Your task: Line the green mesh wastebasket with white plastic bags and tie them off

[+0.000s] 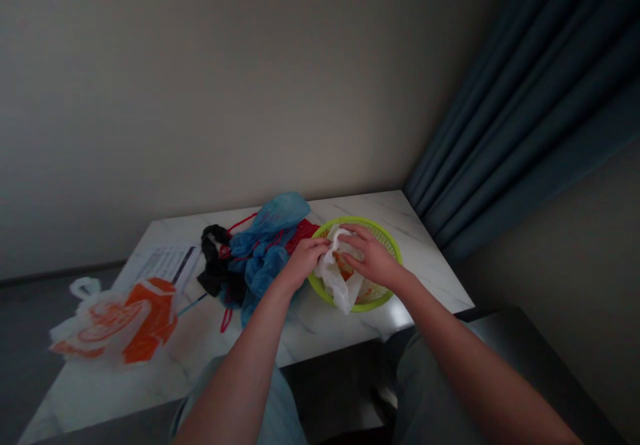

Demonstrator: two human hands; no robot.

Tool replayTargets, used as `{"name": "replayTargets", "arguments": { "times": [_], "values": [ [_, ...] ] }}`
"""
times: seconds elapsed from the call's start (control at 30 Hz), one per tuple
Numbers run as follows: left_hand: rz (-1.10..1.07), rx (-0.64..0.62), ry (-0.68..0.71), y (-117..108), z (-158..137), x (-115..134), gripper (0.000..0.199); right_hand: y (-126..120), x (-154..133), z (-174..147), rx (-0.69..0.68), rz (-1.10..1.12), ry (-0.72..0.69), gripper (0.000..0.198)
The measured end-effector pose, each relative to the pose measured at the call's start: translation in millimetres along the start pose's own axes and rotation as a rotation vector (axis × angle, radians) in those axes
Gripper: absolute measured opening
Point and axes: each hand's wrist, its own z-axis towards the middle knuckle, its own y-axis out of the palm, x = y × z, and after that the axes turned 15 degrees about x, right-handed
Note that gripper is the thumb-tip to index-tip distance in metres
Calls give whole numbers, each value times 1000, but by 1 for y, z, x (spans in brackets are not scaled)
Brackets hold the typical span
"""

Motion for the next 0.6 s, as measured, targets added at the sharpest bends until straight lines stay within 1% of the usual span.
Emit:
{"name": "replayTargets", "arguments": {
  "times": [0.07, 0.13, 0.3, 0.4, 0.47, 0.6],
  "values": [
    [1, -34, -26, -1, -1, 1, 17, 2, -1, -1, 5, 24, 28, 37],
    [33, -79, -23, -1, -2, 1, 15, 4, -1, 0, 1, 48, 51, 32],
    [96, -158, -5, -1, -5, 4, 14, 3, 1, 1, -65, 108, 59, 20],
    [73, -151, -19, -2, -6, 6, 15, 3, 3, 2, -45, 113, 102, 11],
    [49, -128, -33, -3, -5, 5, 18, 3, 4, 2, -27, 102, 124, 10],
    [-33, -67, -77, -3, -4, 3, 23, 3, 2, 3, -14, 100, 129, 22]
  ]
}}
